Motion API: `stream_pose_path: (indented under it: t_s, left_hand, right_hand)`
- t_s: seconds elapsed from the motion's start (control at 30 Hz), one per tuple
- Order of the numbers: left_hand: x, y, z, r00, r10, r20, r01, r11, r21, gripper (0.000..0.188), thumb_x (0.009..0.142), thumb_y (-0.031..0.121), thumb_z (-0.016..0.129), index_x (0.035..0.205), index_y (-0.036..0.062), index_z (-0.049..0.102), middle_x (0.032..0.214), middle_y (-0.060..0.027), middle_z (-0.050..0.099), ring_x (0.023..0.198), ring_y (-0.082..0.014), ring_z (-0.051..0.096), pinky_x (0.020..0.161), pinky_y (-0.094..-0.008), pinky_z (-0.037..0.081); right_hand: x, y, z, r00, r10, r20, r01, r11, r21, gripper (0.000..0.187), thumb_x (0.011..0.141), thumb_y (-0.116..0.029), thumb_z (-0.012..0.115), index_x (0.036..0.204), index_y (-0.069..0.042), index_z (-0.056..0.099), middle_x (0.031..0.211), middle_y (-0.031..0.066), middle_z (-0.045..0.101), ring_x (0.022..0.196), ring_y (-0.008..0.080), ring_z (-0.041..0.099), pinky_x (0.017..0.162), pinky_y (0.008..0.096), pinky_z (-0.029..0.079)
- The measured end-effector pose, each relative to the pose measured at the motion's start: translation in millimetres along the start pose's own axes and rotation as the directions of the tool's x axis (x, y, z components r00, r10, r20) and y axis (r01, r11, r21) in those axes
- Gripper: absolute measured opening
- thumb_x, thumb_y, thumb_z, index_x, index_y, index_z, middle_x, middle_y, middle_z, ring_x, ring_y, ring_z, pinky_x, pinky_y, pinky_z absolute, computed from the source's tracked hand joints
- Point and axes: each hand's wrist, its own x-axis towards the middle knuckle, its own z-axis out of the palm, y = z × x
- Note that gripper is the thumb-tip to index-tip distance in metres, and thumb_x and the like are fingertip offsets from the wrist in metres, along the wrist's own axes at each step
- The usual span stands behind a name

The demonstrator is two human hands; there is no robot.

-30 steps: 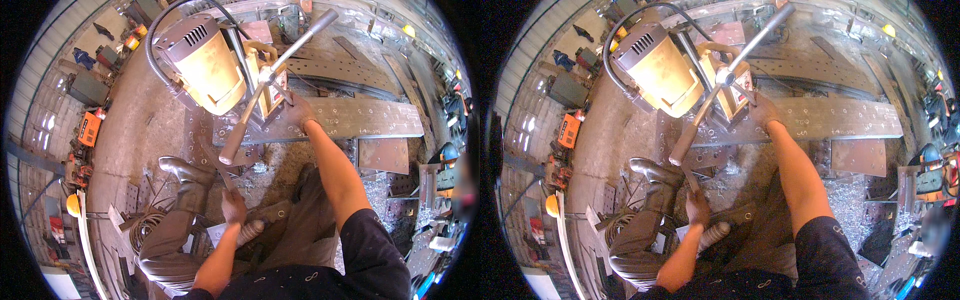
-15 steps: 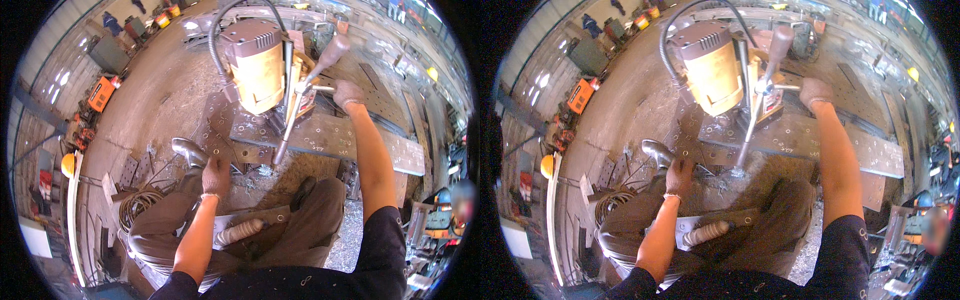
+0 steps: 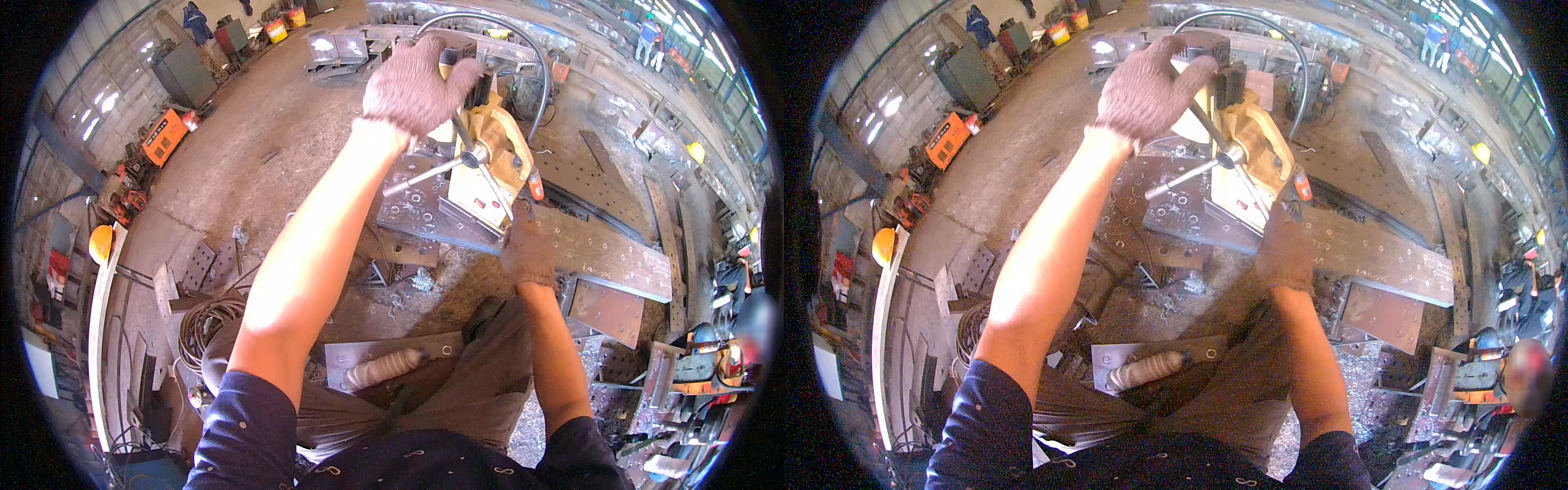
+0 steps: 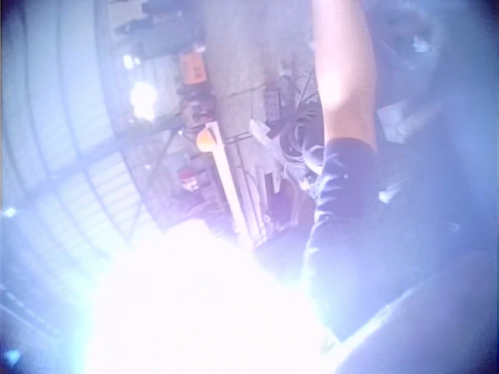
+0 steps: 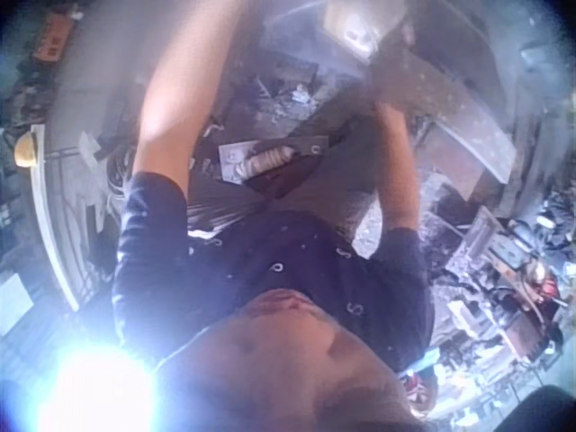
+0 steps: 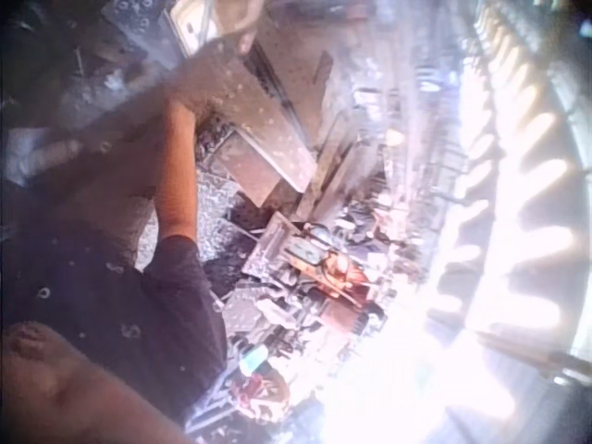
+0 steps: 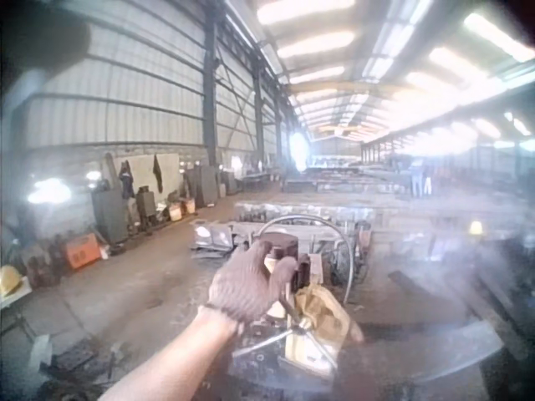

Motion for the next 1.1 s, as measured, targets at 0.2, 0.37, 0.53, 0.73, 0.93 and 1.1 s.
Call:
stream_pose_path:
  t_s: [0.2,0.37,0.53,0.73,0.93,1.1]
  left_hand:
    - [10,-2,5,0.993,-0.038,0.111,0.041,0.999,-0.021,0.051,0.109,0.054,0.057,0.111,0.007,0.076,0.102,-0.0244,0.079,0.101,-0.0472,0.077,0.091,-0.0584,0.06]
    - [-19,34,35,0.999,-0.034,-0.033,0.031,0.994,-0.109,0.041,0.112,0.048,0.058,0.113,0.0103,0.073,0.093,-0.0231,0.077,0.091,-0.0471,0.076,0.081,-0.057,0.062]
    - [-17,8,39,0.996,-0.051,-0.07,0.039,0.985,-0.169,0.039,0.111,0.047,0.06,0.111,0.0098,0.073,0.095,-0.0227,0.077,0.093,-0.0477,0.076,0.082,-0.0561,0.06]
    - [5,-53,30,1.0,-0.011,0.005,0.012,0.993,-0.12,0.044,0.113,0.05,0.056,0.111,0.0083,0.07,0.106,-0.0215,0.076,0.103,-0.0483,0.073,0.088,-0.0572,0.057]
    - [-4,-88,49,0.997,-0.064,-0.043,0.057,0.987,-0.153,0.045,0.113,0.049,0.054,0.116,0.0073,0.07,0.114,-0.0227,0.074,0.11,-0.0493,0.069,0.091,-0.0571,0.055]
    - [-31,-119,57,0.953,-0.304,-0.002,0.303,0.95,-0.083,0.053,0.112,0.053,0.055,0.123,0.0035,0.071,0.121,-0.0269,0.075,0.116,-0.0488,0.07,0.1,-0.0556,0.055]
  right_hand:
    - [23,18,-16,0.984,0.007,0.179,-0.003,1.0,-0.02,0.051,0.102,-0.021,0.062,0.153,-0.019,0.058,0.116,0.0267,0.078,0.103,0.0508,0.076,0.088,0.0613,0.059]
    - [104,117,-15,0.983,-0.173,0.062,0.184,0.946,-0.269,0.033,0.099,-0.016,0.064,0.132,-0.014,0.067,0.104,0.0257,0.078,0.099,0.0484,0.076,0.082,0.0623,0.059]
    - [89,83,-23,0.996,-0.076,0.057,0.09,0.943,-0.319,0.03,0.1,-0.017,0.065,0.129,-0.014,0.068,0.104,0.0243,0.078,0.097,0.0479,0.076,0.083,0.0607,0.06]
    - [25,7,-33,0.999,0.05,-0.022,-0.053,0.982,-0.184,0.028,0.103,-0.023,0.066,0.13,-0.016,0.07,0.105,0.0193,0.077,0.099,0.046,0.077,0.085,0.0595,0.06]
    - [8,22,-17,0.722,-0.484,-0.494,0.541,0.84,-0.032,0.043,0.103,-0.028,0.069,0.139,-0.003,0.07,0.121,0.0244,0.077,0.106,0.0465,0.075,0.096,0.0522,0.06]
    - [-10,7,100,0.966,-0.149,-0.213,0.218,0.912,0.347,0.054,0.111,-0.035,0.06,0.152,0.0,0.058,0.131,0.0314,0.071,0.125,0.0502,0.069,0.106,0.0543,0.056]
